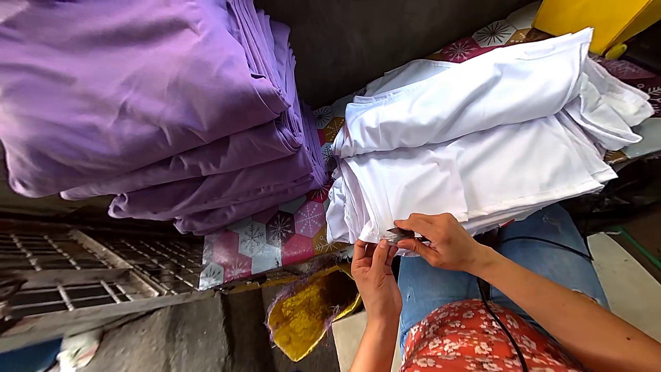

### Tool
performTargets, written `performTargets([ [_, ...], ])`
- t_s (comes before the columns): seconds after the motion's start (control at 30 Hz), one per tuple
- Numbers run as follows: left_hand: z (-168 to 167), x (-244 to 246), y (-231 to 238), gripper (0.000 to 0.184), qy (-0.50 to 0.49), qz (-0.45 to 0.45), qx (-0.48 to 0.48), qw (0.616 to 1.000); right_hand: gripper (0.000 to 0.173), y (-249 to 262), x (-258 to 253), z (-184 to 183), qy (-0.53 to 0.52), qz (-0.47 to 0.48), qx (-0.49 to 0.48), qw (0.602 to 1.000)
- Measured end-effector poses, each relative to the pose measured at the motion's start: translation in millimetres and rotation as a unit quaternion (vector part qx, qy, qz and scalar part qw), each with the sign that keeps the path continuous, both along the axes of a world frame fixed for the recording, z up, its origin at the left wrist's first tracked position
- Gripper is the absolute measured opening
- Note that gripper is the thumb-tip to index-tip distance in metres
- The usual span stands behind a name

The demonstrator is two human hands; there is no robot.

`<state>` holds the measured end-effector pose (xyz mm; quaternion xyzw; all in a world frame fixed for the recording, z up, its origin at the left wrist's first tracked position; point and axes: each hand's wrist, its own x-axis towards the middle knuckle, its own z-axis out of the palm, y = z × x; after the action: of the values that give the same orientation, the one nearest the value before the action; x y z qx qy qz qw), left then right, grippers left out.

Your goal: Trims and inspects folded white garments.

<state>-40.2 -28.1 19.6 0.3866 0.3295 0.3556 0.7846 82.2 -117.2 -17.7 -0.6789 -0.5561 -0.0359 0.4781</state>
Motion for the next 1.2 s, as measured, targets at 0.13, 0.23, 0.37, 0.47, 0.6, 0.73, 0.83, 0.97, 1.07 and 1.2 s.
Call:
performTargets([
  [0.13,1.3,1.1,0.5,0.021,0.001,-0.004,0.01,1.0,0.039,0.7,1.8,0.5,-0.009,0.002,0.02,1.0],
  [0.23,3.1,2.2,-0.6,0.021,0.004,-0.009,-0.002,1.0,0.037,2.7,0.6,-2.0,-0.007,-0.012,0.04,0.999],
  [0.37,6.0,1.7,-1.3,0.021,0.007,-0.015,-0.023,1.0,0.035,0.8,-4.2,-7.5,0.016,-0.059,0.08,0.995],
  [0.47,7.5,1.2,-2.4,0.02,0.002,-0.015,-0.032,0.999,0.04,-2.3,-8.3,-8.8,0.006,-0.054,0.069,0.996],
  [0.6,9.2,3.5,-5.0,0.02,0.001,-0.015,-0.044,0.999,0.04,-1.3,-11.9,-9.6,0.01,-0.064,0.057,0.996],
  [0.73,11.3,5.3,-5.3,0.02,-0.001,-0.015,-0.047,0.999,0.038,-0.2,-12.0,-10.0,0.017,-0.074,0.065,0.995],
  [0.83,10.9,5.5,-5.1,0.02,0.003,-0.017,-0.046,0.999,0.035,0.6,-12.2,-9.9,0.008,-0.079,0.076,0.994],
  [0.97,9.6,6.1,-5.5,0.019,0.009,-0.017,-0.045,0.999,0.034,0.9,-13.2,-11.0,0.002,-0.088,0.086,0.992],
  [1.07,7.2,5.1,-6.2,0.018,0.009,-0.017,-0.038,0.999,0.04,1.1,-16.2,-10.7,0.017,-0.086,0.092,0.992],
  [1.2,1.5,0.8,-5.5,0.019,0.024,-0.032,0.016,0.999,0.033,5.9,-16.3,-5.6,-0.028,-0.116,0.061,0.991],
])
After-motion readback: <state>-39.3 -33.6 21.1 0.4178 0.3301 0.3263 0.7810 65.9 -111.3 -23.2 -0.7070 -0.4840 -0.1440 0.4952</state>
